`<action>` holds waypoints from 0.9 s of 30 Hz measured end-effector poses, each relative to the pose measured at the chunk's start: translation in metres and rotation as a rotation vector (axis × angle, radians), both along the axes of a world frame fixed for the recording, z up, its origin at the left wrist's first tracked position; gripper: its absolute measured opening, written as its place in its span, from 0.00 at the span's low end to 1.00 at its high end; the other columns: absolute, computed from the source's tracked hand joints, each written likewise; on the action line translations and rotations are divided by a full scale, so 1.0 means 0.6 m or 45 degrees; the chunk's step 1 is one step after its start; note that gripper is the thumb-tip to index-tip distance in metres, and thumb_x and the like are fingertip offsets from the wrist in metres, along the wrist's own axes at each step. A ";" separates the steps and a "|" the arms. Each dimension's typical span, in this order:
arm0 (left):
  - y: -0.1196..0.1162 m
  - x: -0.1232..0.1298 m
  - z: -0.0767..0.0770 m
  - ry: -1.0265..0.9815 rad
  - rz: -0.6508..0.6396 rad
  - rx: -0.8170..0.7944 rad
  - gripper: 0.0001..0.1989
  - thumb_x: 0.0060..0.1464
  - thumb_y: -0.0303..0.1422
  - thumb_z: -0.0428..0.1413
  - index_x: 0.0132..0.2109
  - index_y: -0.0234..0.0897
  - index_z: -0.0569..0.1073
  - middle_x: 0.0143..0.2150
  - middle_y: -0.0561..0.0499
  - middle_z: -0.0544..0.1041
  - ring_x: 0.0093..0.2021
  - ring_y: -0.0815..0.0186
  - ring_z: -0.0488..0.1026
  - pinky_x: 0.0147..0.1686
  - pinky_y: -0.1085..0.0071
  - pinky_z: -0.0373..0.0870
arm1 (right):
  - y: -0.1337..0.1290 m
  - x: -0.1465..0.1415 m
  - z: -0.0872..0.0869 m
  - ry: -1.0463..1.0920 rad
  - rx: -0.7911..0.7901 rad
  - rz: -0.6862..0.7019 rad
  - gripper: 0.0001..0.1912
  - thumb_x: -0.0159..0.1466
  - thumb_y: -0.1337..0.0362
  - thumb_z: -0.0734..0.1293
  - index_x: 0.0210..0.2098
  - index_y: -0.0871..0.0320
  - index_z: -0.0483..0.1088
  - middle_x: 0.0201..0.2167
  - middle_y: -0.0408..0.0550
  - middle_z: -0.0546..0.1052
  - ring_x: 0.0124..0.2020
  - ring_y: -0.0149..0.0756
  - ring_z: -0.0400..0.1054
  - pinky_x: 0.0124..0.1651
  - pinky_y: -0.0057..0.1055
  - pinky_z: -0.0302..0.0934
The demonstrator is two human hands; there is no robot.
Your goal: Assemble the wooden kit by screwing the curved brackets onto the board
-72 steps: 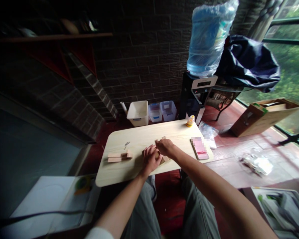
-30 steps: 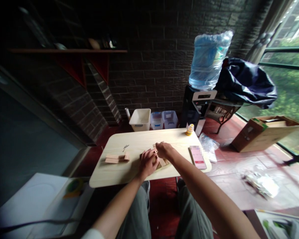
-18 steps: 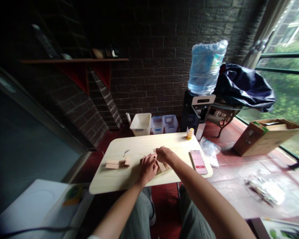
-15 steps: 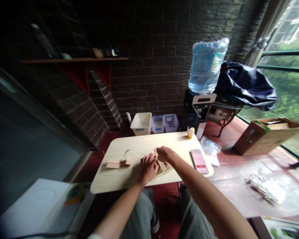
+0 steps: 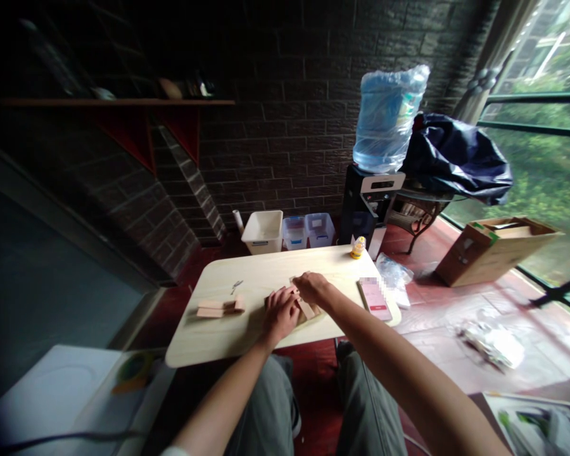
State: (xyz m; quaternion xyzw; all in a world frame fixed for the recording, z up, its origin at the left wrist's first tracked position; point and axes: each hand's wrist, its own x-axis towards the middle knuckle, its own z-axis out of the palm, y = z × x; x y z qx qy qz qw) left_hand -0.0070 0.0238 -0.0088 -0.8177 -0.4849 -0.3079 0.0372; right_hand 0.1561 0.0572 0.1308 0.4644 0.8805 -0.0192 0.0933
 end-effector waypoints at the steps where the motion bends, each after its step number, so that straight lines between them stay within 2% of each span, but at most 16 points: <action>1: 0.000 0.000 -0.001 0.006 -0.001 0.001 0.19 0.56 0.25 0.56 0.53 0.49 0.73 0.63 0.49 0.72 0.66 0.51 0.64 0.67 0.46 0.57 | -0.002 0.001 -0.002 0.000 0.011 0.001 0.18 0.69 0.68 0.62 0.57 0.63 0.70 0.47 0.63 0.80 0.46 0.45 0.78 0.44 0.32 0.71; 6: 0.001 -0.003 0.000 0.040 -0.002 -0.013 0.19 0.57 0.26 0.56 0.53 0.48 0.73 0.63 0.50 0.72 0.65 0.52 0.65 0.67 0.48 0.57 | -0.008 0.001 -0.019 0.008 0.054 0.016 0.21 0.69 0.69 0.60 0.60 0.67 0.66 0.47 0.65 0.79 0.46 0.48 0.77 0.42 0.36 0.71; 17: 0.001 -0.005 -0.002 0.054 0.006 0.011 0.18 0.57 0.25 0.55 0.52 0.48 0.73 0.62 0.50 0.73 0.65 0.53 0.65 0.67 0.48 0.57 | 0.006 -0.004 -0.044 0.041 0.128 -0.001 0.18 0.69 0.68 0.60 0.54 0.69 0.70 0.42 0.66 0.79 0.41 0.47 0.77 0.38 0.35 0.69; 23: 0.004 -0.005 -0.004 0.053 -0.001 0.001 0.18 0.57 0.25 0.54 0.53 0.47 0.72 0.62 0.49 0.73 0.65 0.53 0.65 0.67 0.48 0.57 | 0.007 -0.005 -0.049 0.081 0.139 0.017 0.18 0.68 0.69 0.60 0.55 0.70 0.70 0.45 0.67 0.78 0.43 0.47 0.76 0.43 0.37 0.70; 27: 0.007 -0.005 -0.008 0.030 0.014 -0.006 0.24 0.57 0.25 0.54 0.59 0.47 0.69 0.61 0.47 0.73 0.65 0.53 0.65 0.67 0.48 0.57 | 0.008 -0.006 -0.051 0.104 0.136 0.029 0.20 0.67 0.71 0.60 0.57 0.71 0.68 0.47 0.68 0.78 0.45 0.48 0.76 0.45 0.38 0.70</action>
